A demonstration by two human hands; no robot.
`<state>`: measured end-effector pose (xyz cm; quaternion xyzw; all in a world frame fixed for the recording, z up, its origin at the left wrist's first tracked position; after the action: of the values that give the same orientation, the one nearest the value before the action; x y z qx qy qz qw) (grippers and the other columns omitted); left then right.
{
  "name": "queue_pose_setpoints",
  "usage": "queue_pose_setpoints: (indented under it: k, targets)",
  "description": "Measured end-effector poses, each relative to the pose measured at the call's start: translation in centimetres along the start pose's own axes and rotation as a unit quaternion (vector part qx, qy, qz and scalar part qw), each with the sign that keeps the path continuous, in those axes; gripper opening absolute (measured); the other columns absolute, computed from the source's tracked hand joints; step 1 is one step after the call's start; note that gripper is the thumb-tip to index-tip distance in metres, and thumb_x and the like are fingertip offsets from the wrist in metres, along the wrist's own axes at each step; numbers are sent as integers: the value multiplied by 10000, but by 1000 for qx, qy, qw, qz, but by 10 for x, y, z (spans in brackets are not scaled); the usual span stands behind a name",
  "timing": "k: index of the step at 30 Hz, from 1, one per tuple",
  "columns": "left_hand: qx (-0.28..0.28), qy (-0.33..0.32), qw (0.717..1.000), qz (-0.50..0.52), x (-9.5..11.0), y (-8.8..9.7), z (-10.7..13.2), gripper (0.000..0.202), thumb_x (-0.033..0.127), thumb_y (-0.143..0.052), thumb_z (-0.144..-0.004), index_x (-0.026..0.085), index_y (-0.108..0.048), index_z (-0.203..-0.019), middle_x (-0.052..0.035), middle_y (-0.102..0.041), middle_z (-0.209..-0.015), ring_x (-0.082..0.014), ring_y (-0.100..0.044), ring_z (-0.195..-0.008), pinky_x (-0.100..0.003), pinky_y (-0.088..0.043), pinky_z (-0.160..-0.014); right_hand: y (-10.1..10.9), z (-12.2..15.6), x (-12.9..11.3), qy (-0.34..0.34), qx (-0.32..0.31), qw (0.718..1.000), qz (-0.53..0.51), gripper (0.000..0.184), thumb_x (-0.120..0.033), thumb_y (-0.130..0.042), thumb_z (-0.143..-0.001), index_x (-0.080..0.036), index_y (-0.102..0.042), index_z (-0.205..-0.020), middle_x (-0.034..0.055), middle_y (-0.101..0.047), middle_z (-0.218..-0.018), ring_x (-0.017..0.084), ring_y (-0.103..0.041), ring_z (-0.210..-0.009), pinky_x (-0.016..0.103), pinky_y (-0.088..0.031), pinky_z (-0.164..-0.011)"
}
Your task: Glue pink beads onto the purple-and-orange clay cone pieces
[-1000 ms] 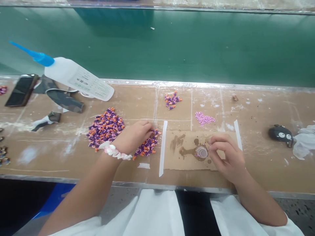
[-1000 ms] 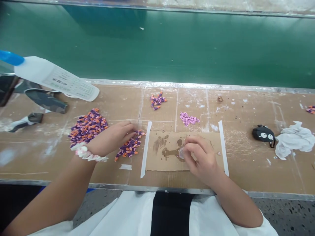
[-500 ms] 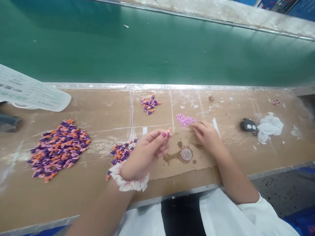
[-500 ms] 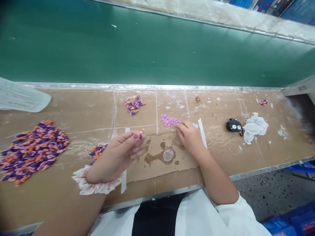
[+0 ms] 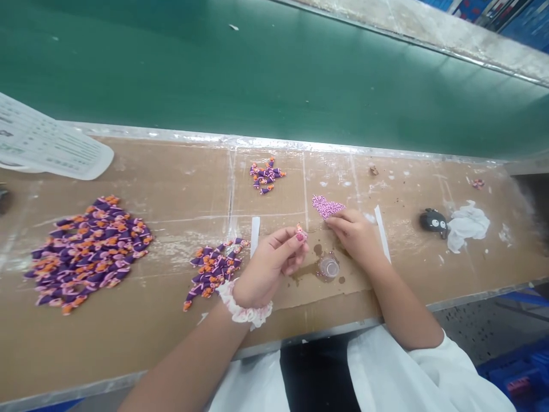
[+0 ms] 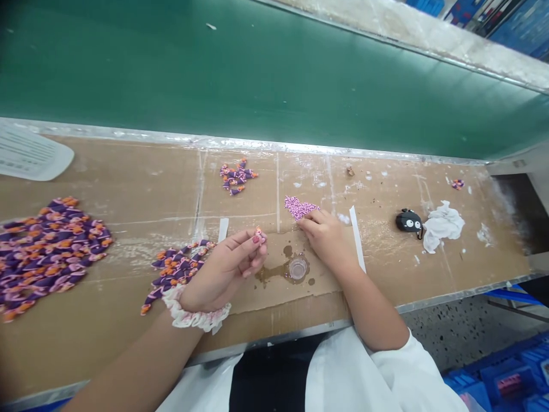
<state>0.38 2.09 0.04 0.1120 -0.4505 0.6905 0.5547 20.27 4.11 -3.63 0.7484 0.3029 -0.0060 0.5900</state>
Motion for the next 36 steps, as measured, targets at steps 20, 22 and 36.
queue_pose_setpoints:
  k: [20, 22, 36]
  targets:
    - [-64, 20, 997, -46, -13, -7, -3, 266, 318, -620, -815, 170, -475, -650, 77, -372, -531, -53, -290, -469, -207, -220, -457, 21, -1, -24, -39, -2, 959, -279, 130, -217, -374, -989, -226, -420, -868, 11, -448, -808, 154, -467, -735, 286, -434, -666]
    - [-90, 38, 995, -29, -18, -11, -2, 260, 343, -670, -789, 164, -517, -678, 78, -378, -525, -55, -285, -474, -213, -206, -461, 27, 4, -36, -44, -16, 911, -410, 112, -260, -409, -991, -228, -446, -889, 5, -431, -821, 144, -461, -738, 277, -427, -664]
    - [-153, 44, 986, -44, -22, -14, 4, 282, 383, -721, -752, 156, -577, -665, 60, -453, -565, -70, -343, -520, -232, -252, -503, 35, 14, -56, 24, -45, 893, -447, 75, -208, -454, -975, -216, -502, -919, 19, -487, -860, 125, -505, -735, 258, -470, -647]
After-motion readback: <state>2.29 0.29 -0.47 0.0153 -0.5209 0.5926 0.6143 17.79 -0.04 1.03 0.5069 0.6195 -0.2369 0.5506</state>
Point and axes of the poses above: each hand's wrist, its own z-axis away from the middle knuckle, its own y-axis out of the back of the hand, x = y × z, the point moved 2 cm from there along -z, towards the middle knuckle
